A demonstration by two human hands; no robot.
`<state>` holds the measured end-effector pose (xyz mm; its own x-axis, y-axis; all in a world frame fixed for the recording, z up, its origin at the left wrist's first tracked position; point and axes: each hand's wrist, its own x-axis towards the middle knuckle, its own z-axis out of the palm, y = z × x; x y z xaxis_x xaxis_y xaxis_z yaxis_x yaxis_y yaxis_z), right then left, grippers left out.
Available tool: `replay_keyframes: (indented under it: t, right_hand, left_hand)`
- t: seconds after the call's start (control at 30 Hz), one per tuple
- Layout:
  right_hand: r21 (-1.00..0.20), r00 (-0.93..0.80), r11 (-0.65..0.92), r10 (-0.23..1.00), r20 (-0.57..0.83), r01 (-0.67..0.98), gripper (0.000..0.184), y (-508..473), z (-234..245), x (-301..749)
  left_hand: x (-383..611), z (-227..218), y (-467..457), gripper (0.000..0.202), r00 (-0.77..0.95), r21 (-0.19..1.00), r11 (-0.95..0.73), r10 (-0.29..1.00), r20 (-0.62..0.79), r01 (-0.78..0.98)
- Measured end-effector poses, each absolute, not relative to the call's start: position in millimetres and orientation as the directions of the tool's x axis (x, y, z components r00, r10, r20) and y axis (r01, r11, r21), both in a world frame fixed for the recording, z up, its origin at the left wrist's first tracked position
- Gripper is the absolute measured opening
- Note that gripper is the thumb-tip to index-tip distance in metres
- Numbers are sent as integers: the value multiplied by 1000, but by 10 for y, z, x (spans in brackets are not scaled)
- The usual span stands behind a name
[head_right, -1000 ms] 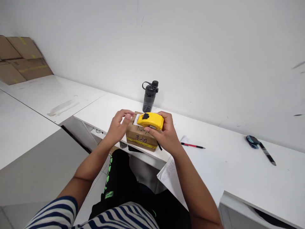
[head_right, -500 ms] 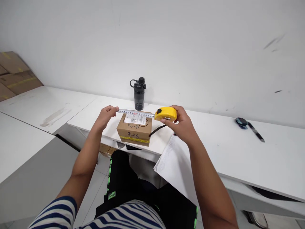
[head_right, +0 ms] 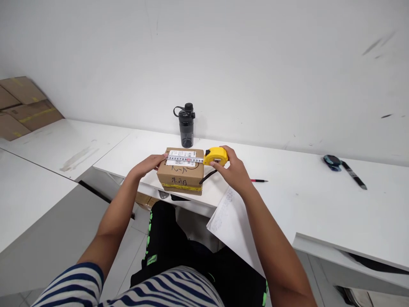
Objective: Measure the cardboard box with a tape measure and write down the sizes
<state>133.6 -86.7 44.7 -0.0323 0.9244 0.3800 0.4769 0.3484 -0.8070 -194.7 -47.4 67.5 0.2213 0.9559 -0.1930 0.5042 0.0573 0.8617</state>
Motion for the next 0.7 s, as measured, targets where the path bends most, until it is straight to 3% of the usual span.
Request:
replay_keyframes:
  t: [0.17,0.27,0.37,0.47,0.53,0.7]
  right_hand:
    - [-710,43,382,864,501,592,55,-984,547,1272]
    - [-653,73,488,767,637,579,53,-1247,595,1259]
    - [-515,18,624,626,780,587,53,-1666,542,1275]
    - [-366,-59,636,545,837,679,55,-2056,371,1286]
    - [-357,-82,630,557,826,690,56,-2212,220,1286]
    - [-606,103,576,672,733,548,54,-2279,-92,1257]
  left_hand:
    - [-1966,923,-535,49,252,878,-52,964,-80,477]
    - [-1903,1204,-897,42,200,883,-202,972,126,423]
    - [-1668,1315,-1427,41,99,851,-313,949,300,421]
    - [-1264,1093,-1825,41,236,845,-370,925,297,387]
    - [-963,823,-1938,42,328,864,-356,913,241,355]
    - [-369,248,-1897,64,517,999,-32,855,43,-29]
